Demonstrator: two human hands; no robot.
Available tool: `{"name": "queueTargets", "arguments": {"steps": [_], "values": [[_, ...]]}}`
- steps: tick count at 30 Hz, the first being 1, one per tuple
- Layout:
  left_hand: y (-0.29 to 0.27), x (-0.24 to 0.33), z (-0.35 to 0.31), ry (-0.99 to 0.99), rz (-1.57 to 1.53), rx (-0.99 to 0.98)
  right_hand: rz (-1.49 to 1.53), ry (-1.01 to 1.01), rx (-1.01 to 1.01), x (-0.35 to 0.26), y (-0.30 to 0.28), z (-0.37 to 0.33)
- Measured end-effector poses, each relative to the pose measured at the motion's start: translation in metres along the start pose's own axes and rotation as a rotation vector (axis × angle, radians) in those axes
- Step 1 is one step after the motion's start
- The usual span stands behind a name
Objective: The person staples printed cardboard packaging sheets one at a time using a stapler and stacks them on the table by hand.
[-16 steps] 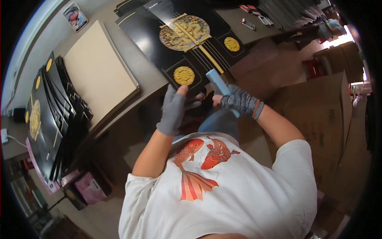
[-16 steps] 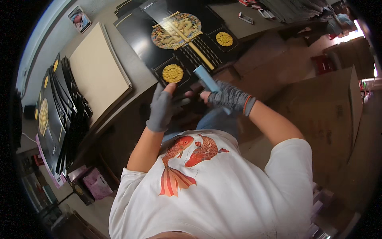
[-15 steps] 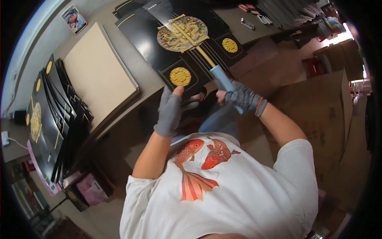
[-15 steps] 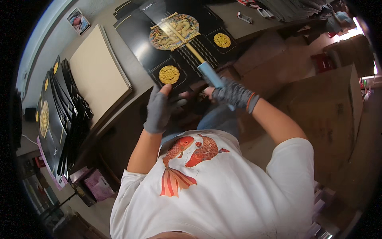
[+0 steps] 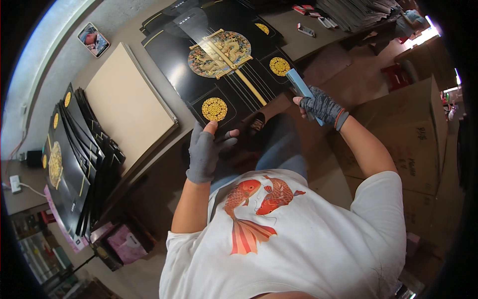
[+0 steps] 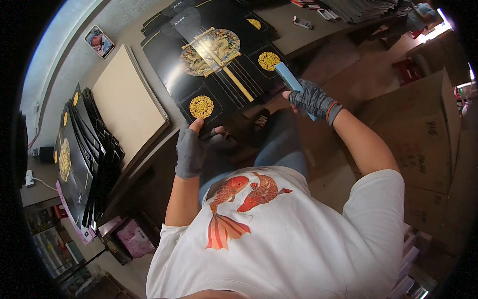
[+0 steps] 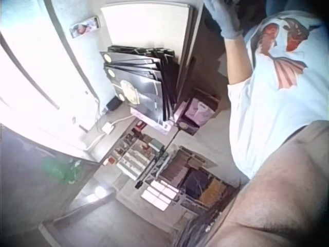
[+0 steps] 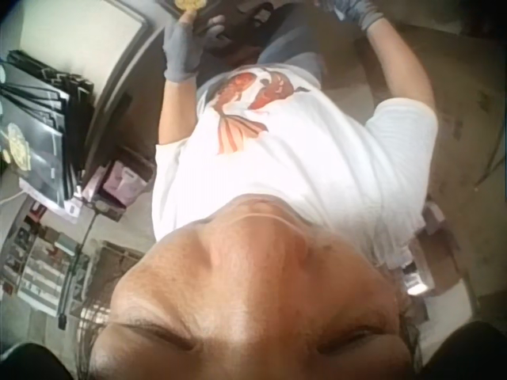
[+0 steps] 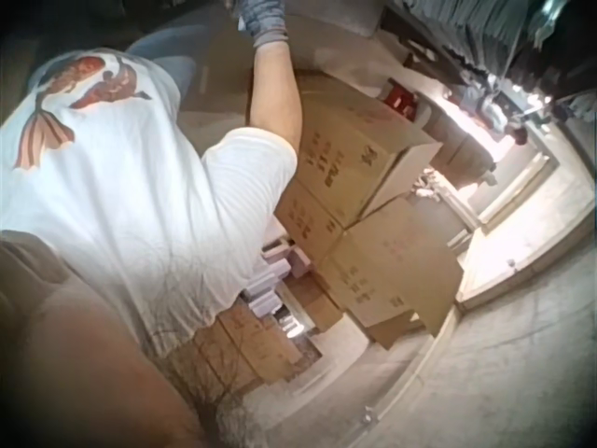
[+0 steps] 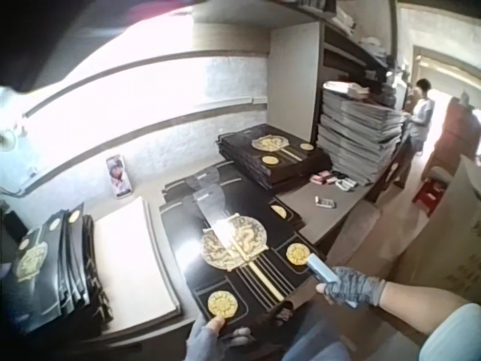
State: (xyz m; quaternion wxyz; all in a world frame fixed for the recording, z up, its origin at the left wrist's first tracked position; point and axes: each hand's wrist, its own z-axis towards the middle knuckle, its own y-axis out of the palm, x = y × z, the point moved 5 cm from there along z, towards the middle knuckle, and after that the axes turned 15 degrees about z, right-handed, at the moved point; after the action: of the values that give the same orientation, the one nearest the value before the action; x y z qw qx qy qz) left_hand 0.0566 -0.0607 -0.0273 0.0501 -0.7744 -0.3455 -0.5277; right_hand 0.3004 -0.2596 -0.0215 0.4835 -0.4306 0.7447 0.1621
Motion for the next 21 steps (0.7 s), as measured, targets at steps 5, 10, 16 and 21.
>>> {"name": "queueTargets", "arguments": {"steps": [5, 10, 16, 21], "values": [[-0.008, -0.008, 0.005, 0.062, -0.016, -0.019, -0.132, 0.024, 0.013, -0.005, 0.009, 0.005], [0.006, -0.014, 0.004, 0.341, 0.133, -0.276, 0.001, 0.048, 0.022, 0.004, 0.010, -0.005], [0.062, -0.051, 0.042, -0.073, 0.240, -0.244, 0.443, 0.065, -0.193, 0.014, 0.058, -0.040], [0.081, -0.051, 0.054, -0.219, 0.215, 0.089, 0.690, -0.003, -0.325, 0.042, 0.057, -0.080]]}}
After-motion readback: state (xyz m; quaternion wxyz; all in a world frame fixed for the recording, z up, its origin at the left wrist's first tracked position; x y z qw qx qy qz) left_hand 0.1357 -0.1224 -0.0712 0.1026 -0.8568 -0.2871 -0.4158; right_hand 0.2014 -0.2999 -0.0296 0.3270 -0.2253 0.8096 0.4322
